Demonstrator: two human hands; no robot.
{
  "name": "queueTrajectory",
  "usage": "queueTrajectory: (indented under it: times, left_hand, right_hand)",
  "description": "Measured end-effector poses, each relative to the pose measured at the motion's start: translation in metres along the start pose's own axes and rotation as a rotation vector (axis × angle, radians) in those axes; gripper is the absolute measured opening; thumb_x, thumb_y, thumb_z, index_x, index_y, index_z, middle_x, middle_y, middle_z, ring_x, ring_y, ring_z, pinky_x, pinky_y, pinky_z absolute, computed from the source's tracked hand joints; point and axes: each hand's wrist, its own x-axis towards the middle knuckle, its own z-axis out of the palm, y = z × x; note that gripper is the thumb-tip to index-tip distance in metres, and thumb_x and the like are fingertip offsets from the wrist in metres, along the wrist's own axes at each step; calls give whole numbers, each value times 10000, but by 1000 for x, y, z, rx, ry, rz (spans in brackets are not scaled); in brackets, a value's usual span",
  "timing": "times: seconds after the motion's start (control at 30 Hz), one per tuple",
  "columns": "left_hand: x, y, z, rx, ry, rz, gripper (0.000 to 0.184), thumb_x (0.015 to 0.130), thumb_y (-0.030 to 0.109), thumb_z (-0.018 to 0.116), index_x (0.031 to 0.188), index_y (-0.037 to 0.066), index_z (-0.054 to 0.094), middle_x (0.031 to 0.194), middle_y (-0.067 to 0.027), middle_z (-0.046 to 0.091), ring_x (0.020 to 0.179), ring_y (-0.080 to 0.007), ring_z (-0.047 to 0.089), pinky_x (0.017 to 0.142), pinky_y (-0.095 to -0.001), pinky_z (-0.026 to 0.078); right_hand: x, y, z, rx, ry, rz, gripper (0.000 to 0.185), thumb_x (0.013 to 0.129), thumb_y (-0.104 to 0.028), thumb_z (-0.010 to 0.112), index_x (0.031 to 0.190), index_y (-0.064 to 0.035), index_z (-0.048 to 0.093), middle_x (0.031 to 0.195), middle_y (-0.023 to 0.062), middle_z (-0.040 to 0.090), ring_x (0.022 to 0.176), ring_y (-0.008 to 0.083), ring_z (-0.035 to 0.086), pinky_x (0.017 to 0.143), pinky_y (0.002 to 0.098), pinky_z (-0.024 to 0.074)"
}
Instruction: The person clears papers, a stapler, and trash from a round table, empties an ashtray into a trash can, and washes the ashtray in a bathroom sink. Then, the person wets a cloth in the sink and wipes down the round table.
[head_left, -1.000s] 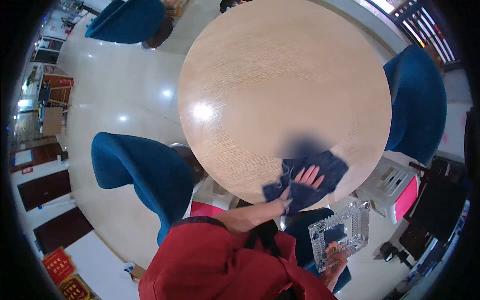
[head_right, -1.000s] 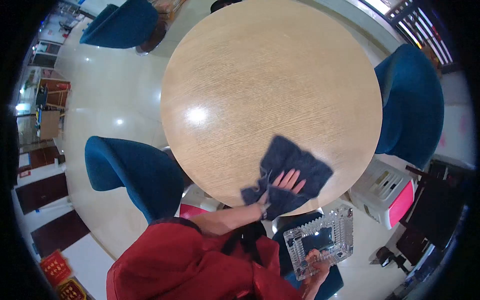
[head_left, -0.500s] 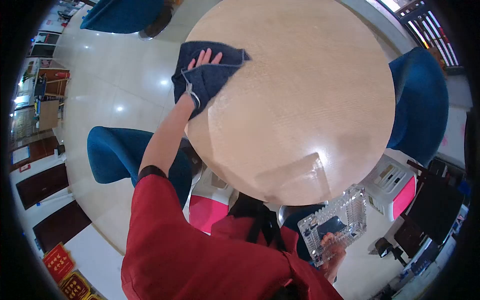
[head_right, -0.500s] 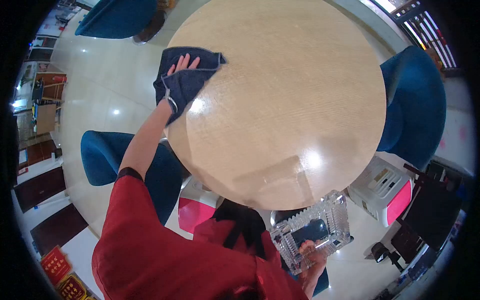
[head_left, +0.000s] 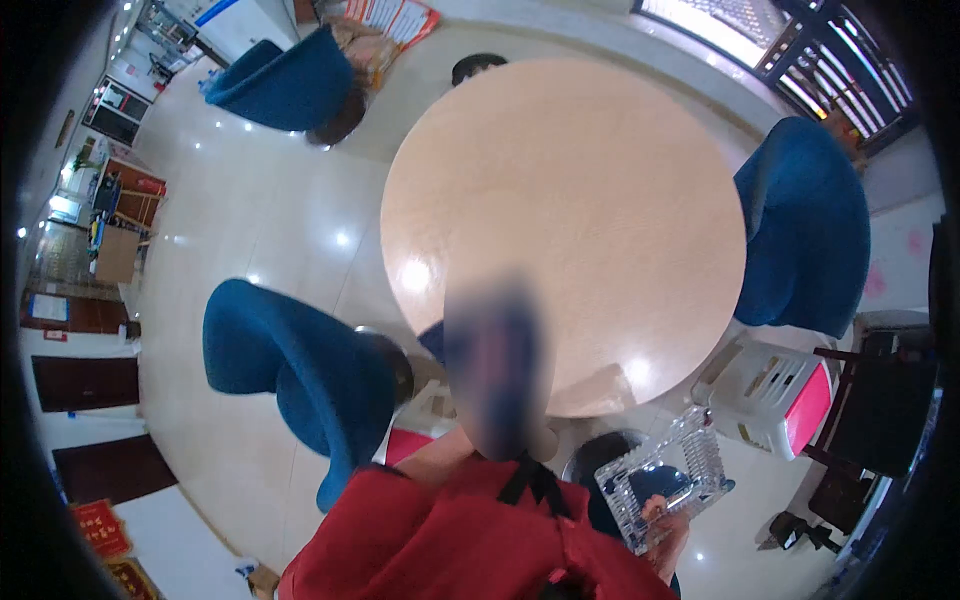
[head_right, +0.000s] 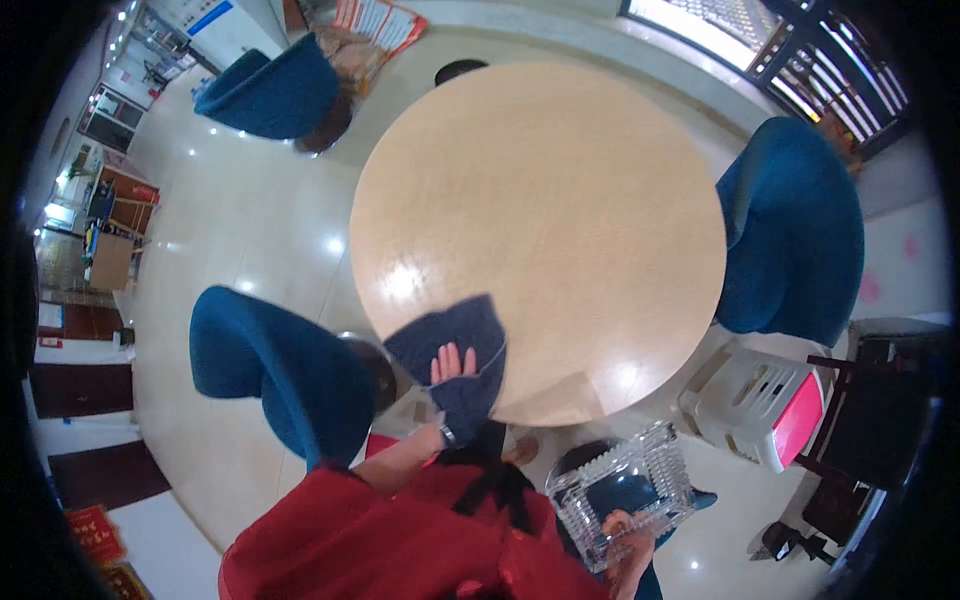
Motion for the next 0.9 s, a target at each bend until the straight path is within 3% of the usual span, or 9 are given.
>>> queueTrajectory:
  times: [0.07,0.13,0.2,0.33,0.47,0.7,0.8,0.87,0.9]
  left_hand:
    - [23,-31,15,-94,80,19,457,809,289,451,1162,2,424,1228,-280,344,1141,-406,345,912,-519,276]
    - [107,-72,15,-225,-314,-402,441,813,287,457,1140,-9,439,1221,-268,356,1115,-392,372,888,-496,307]
    - [151,-121,54,276,50,-225,477,836,294,394,1190,-27,377,1272,-262,298,1178,-390,297,921,-503,263]
    - [284,-201,106,501,28,-213,545,845,391,338,1267,46,307,1299,-246,271,1223,-371,229,934,-544,209]
    - [450,-149,66,-176,-202,-639,640,825,558,226,1283,124,336,1268,-198,350,1194,-366,266,978,-477,178]
    - [561,90,147,-70,259,240,210,776,275,406,917,152,500,977,-82,471,932,-271,445,686,-487,377]
    - [518,212,134,-347,309,562,310,793,280,383,1034,122,498,1075,-109,460,1031,-263,402,839,-453,307]
    - [481,263,97,-354,-138,764,395,823,329,372,1123,85,454,1228,-149,400,1152,-278,355,945,-458,252]
    - [451,284,98,-397,-19,861,366,825,319,379,1087,81,472,1190,-155,425,1126,-285,384,930,-450,275]
  right_hand:
    - [9,-1,14,-8,-9,-4,424,514,68,388,928,-18,408,759,198,548,661,311,552,597,362,473]
    - [8,-5,41,-24,-25,9,372,585,33,442,954,-9,433,776,170,568,695,288,562,629,349,484]
    - [19,-8,71,66,41,-2,369,584,46,419,949,-6,436,768,190,566,674,300,562,617,360,486]
    - [59,-6,74,62,87,-10,355,597,49,407,948,8,436,780,236,560,667,348,558,591,407,484]
    - [78,-9,97,190,118,18,386,574,57,403,957,26,431,781,250,555,653,354,564,563,413,486]
    - [57,-13,103,-10,251,89,153,580,-111,536,690,-14,495,748,152,582,640,242,573,505,311,480]
    - [45,10,81,234,347,-54,243,799,-196,429,954,-11,448,759,248,554,640,362,548,573,439,455]
    - [33,9,81,309,348,-34,217,738,-94,456,938,-10,459,775,253,558,643,358,549,573,435,455]
    - [27,7,85,276,321,-68,289,632,11,457,921,3,469,794,256,563,647,350,555,581,418,464]
